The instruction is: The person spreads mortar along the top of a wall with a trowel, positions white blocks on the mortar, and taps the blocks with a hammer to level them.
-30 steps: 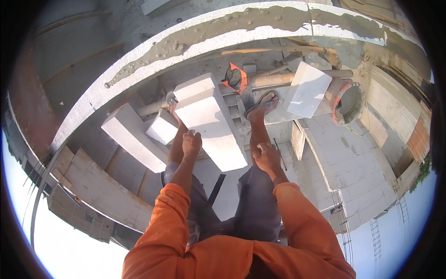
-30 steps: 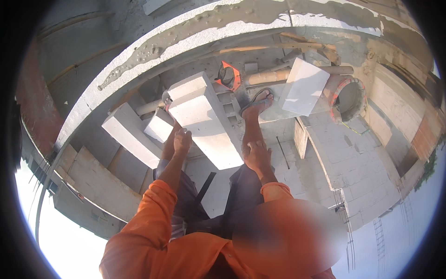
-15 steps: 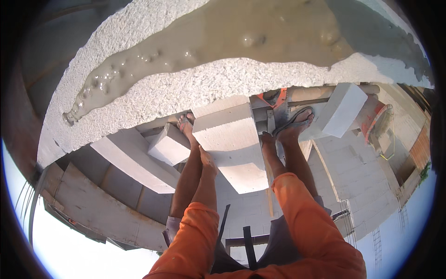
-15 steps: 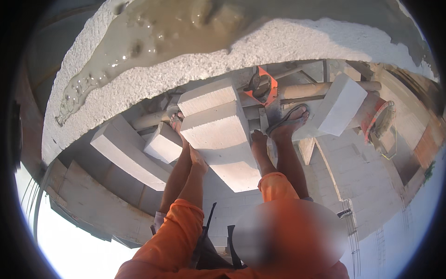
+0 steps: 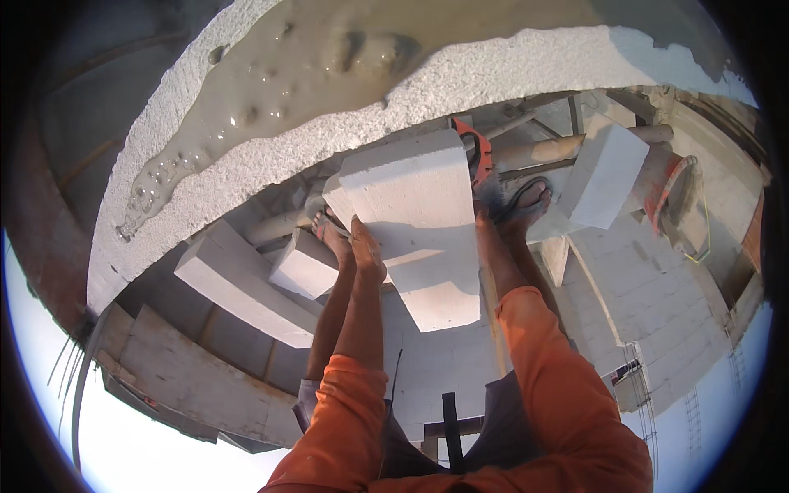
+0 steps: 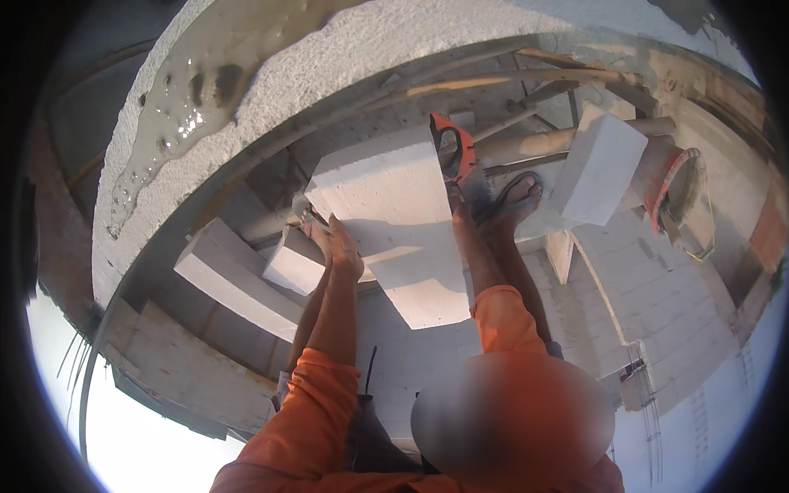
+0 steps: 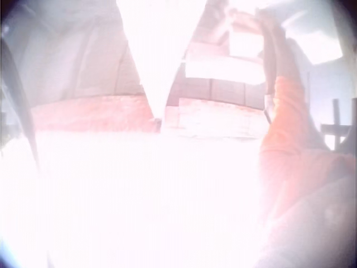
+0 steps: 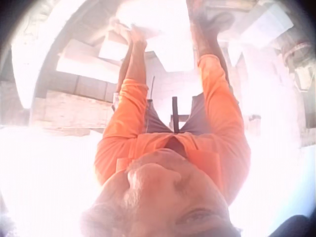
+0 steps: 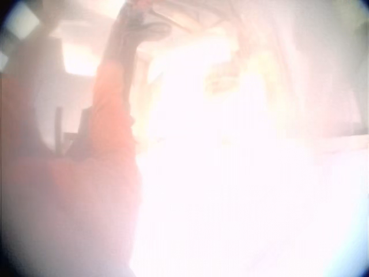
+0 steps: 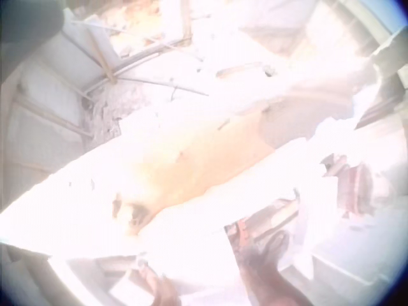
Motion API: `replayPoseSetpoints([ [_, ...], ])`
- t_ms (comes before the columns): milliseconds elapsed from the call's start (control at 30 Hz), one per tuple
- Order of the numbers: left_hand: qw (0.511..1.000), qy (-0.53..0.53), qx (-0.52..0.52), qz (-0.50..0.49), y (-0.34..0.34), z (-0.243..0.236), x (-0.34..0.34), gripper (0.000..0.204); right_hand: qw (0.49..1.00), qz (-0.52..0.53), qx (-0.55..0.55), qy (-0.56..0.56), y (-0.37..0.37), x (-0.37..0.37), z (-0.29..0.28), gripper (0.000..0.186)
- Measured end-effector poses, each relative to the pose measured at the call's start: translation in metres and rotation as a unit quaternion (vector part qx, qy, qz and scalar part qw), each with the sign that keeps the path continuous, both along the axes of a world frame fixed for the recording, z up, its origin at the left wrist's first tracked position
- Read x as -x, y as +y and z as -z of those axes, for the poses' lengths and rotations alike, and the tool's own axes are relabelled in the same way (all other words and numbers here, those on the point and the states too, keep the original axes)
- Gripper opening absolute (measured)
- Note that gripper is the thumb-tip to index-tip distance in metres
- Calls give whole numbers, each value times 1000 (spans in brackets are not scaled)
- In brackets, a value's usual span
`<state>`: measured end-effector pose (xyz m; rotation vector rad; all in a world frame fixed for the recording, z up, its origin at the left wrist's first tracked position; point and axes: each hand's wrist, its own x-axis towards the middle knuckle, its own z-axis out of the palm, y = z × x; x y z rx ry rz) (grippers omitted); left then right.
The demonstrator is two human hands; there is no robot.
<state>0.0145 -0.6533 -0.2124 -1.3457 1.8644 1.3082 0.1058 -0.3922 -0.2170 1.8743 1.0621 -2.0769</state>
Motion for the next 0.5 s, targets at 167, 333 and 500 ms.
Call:
replayPoseSetpoints([
  [167, 995, -48, -62, -68, -22, 7, -38, 51, 985, -66, 146, -55, 0, -1, 3, 57],
  [333, 999, 16, -49, -1, -8, 19, -38, 35, 965, -94, 242, -25, -12, -6, 3, 57],
  [500, 991, 65, -106, -57, -8, 15, -25, 37, 982, -98, 158, -35, -24, -12, -17, 58],
])
